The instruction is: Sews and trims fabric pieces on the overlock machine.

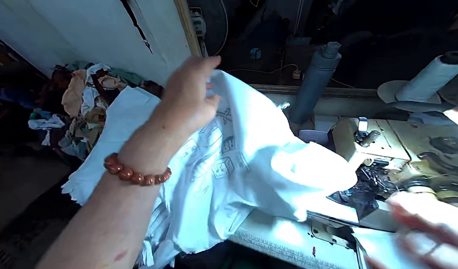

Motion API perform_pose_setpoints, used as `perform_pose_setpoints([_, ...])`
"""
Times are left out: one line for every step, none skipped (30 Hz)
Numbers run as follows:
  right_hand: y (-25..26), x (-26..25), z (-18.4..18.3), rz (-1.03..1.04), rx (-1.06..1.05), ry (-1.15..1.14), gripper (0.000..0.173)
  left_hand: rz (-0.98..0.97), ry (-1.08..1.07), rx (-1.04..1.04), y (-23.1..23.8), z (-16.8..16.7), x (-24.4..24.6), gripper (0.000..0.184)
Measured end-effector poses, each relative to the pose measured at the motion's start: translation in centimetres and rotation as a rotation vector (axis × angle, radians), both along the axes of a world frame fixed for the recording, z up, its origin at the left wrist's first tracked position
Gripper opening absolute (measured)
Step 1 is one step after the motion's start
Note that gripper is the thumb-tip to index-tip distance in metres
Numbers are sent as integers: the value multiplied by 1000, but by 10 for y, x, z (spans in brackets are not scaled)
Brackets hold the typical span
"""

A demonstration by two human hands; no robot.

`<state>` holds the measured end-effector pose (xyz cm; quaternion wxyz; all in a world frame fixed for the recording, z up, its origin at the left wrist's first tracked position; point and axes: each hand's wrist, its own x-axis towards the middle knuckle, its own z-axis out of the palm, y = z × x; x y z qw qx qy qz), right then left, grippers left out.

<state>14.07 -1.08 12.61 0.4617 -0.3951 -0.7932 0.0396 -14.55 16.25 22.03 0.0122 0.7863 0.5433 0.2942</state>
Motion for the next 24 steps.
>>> perform_pose_setpoints([0, -16, -8, 130, -26, 28, 13, 17, -7, -85, -8, -5, 9, 62])
perform_pose_setpoints([3, -30, -23, 239, -78, 1, 14, 77, -13, -199, -26, -9, 23, 62])
perform_pose_setpoints([11, -41, -46, 289, -143, -64, 19, 151, -23, -343, -49, -15, 37, 58])
perform_pose_setpoints([21, -53, -74, 266, -173, -138, 26, 102, 10, -395, -66, -38, 31, 48])
perform_pose_setpoints([32, -63, -105, 208, -162, -206, 35, 9, 18, -448, -79, -66, 21, 38])
perform_pose_setpoints([44, -72, -134, 137, -143, -271, 43, -46, 4, -567, -91, -94, 13, 31])
perform_pose_setpoints([53, -79, -159, 67, -135, -324, 47, -79, -3, -635, -103, -126, 6, 34])
perform_pose_setpoints([61, -84, -177, 21, -141, -357, 44, -69, -14, -682, -116, -153, 2, 42])
perform_pose_setpoints([68, -89, -189, -6, -129, -367, 36, -26, -2, -677, -129, -175, 2, 54])
perform_pose_setpoints([74, -93, -193, -26, -85, -368, 26, 32, 31, -601, -141, -196, 2, 67])
perform_pose_setpoints([78, -98, -191, -28, -53, -368, 18, 93, 71, -470, -150, -217, 2, 77])
perform_pose_setpoints([80, -102, -186, -17, -38, -362, 14, 148, 116, -312, -155, -237, 2, 82])
perform_pose_setpoints([79, -106, -178, 22, -57, -337, 13, 194, 155, -170, -157, -253, 0, 82])
perform_pose_setpoints([77, -108, -167, 92, -120, -281, 12, 228, 157, -82, -155, -263, -3, 77])
perform_pose_setpoints([75, -110, -155, 173, -192, -182, 14, 251, 121, -52, -154, -265, -6, 68])
perform_pose_setpoints([72, -111, -141, 249, -248, -69, 16, 261, 50, -43, -153, -263, -10, 52])
perform_pose_setpoints([68, -112, -128, 304, -258, 25, 18, 257, -59, -73, -154, -254, -15, 38])
perform_pose_setpoints([65, -113, -114, 336, -230, 76, 21, 247, -179, -116, -156, -242, -22, 27])
perform_pose_setpoints([61, -112, -101, 358, -186, 88, 22, 219, -303, -196, -160, -224, -33, 20])
perform_pose_setpoints([58, -111, -86, 377, -141, 49, 26, 158, -397, -273, -165, -205, -49, 16])
perform_pose_setpoints([54, -108, -71, 374, -90, -53, 34, 67, -448, -284, -170, -184, -68, 16])
perform_pose_setpoints([49, -106, -58, 345, -17, -195, 37, -37, -463, -276, -179, -161, -89, 16])
perform_pose_setpoints([45, -105, -46, 306, 62, -335, 33, -115, -433, -279, -193, -131, -110, 16])
perform_pose_setpoints([43, -106, -34, 270, 139, -434, 19, -163, -380, -309, -212, -96, -128, 16])
